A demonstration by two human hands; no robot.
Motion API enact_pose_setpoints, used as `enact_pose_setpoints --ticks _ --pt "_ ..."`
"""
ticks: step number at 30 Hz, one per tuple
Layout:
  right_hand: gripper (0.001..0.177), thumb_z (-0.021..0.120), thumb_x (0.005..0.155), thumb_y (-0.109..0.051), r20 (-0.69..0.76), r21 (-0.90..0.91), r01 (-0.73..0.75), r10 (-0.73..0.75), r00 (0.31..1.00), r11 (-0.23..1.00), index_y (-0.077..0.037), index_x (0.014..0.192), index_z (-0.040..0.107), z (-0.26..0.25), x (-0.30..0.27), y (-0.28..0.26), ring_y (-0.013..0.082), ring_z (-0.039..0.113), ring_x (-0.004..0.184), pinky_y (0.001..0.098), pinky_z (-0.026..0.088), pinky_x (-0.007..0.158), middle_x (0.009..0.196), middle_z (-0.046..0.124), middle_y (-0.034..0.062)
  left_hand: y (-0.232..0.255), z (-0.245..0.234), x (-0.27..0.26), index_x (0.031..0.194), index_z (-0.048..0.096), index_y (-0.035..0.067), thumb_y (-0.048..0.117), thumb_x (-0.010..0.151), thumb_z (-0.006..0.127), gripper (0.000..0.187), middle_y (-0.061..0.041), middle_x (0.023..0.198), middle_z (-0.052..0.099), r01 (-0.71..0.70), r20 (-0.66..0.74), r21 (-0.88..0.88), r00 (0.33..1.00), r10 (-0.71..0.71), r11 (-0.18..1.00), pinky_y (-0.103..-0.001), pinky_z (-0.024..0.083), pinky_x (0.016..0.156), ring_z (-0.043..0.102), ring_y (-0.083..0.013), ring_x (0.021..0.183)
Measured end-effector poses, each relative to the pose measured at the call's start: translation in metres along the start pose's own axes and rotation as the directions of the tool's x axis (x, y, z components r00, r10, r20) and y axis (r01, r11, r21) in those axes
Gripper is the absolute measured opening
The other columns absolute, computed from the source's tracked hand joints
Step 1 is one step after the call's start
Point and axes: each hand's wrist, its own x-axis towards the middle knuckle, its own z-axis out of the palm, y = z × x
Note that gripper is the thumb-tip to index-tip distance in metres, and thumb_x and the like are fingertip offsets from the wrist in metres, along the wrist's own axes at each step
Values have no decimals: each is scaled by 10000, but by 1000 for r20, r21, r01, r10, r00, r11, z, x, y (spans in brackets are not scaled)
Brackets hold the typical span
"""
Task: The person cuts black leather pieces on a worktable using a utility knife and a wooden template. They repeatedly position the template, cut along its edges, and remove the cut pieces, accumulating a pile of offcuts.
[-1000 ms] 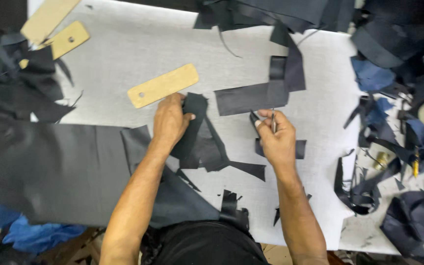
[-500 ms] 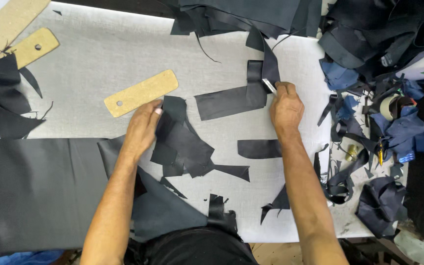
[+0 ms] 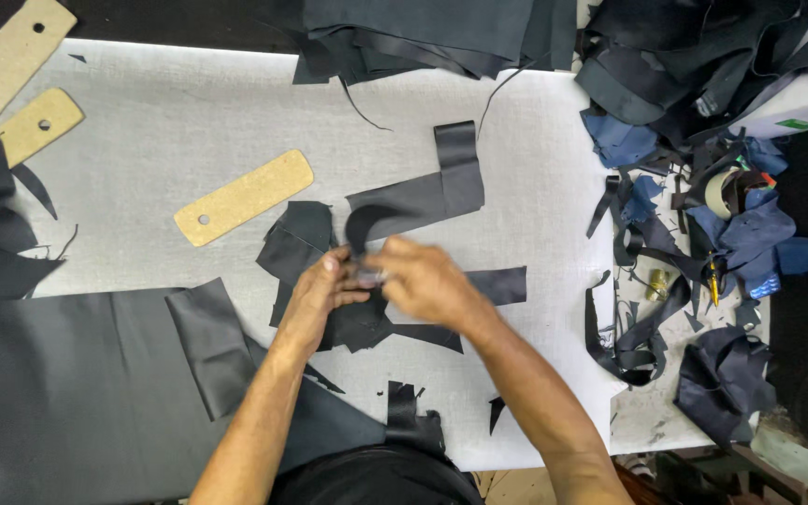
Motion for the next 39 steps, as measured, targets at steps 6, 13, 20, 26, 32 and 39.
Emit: enact_pose_setpoints --ticks 6,13,20,26,32,39 --pt "485 601 796 -44 429 -49 8 14 903 999 -154 1252 722 18 -32 -23 220 664 726 365 573 646 942 668 76 4 -12 -7 1257 626 -5 103 954 678 326 -154 1021 747 -58 -120 -46 991 52 997 -342 611 798 721 -216 893" --pt "496 879 826 -386 -536 -257 -730 535 653 633 44 985 690 -51 13 76 344 668 781 465 534 698 906 688 223 33 -35 -10 1298 643 -9 121 899 789 444 -146 1127 692 -227 -64 913 742 667 339 -378 545 890 660 -272 1014" --pt "251 825 874 -188 -493 208 -607 618 613 767 -34 828 632 -59 -10 110 129 499 634 312 425 585 694 572 29 60 -65 -8 1302 633 10 126 860 802 487 -117 1049 677 -11 -245 931 721 648 365 -399 522 793 624 -249 893" --pt "112 699 937 -24 -490 235 -329 404 772 915 3 1045 681 -42 -38 32 89 582 743 273 481 647 864 665 23 54 -46 -54 1265 659 74 128 916 746 364 -96 1174 720 -338 34 878 750 661 338 -385 542 999 692 -248 1116" --pt "348 742 797 -100 407 167 -237 152 901 957 -115 1144 759 -16 -46 -62 217 776 775 321 591 655 957 799 70 12 1 -90 1359 588 28 352 850 778 633 -164 1216 677 -496 444 707 866 229 504 -459 470 1021 612 -348 1177" --pt "661 803 817 -151 251 -67 -100 114 961 993 -117 1435 569 3 55 -61 407 704 1026 443 560 802 1168 694 253 -18 -16 -104 1092 698 15 404 857 761 459 -148 822 750 187 -240 718 971 -14 671 -399 577 672 750 -291 720"
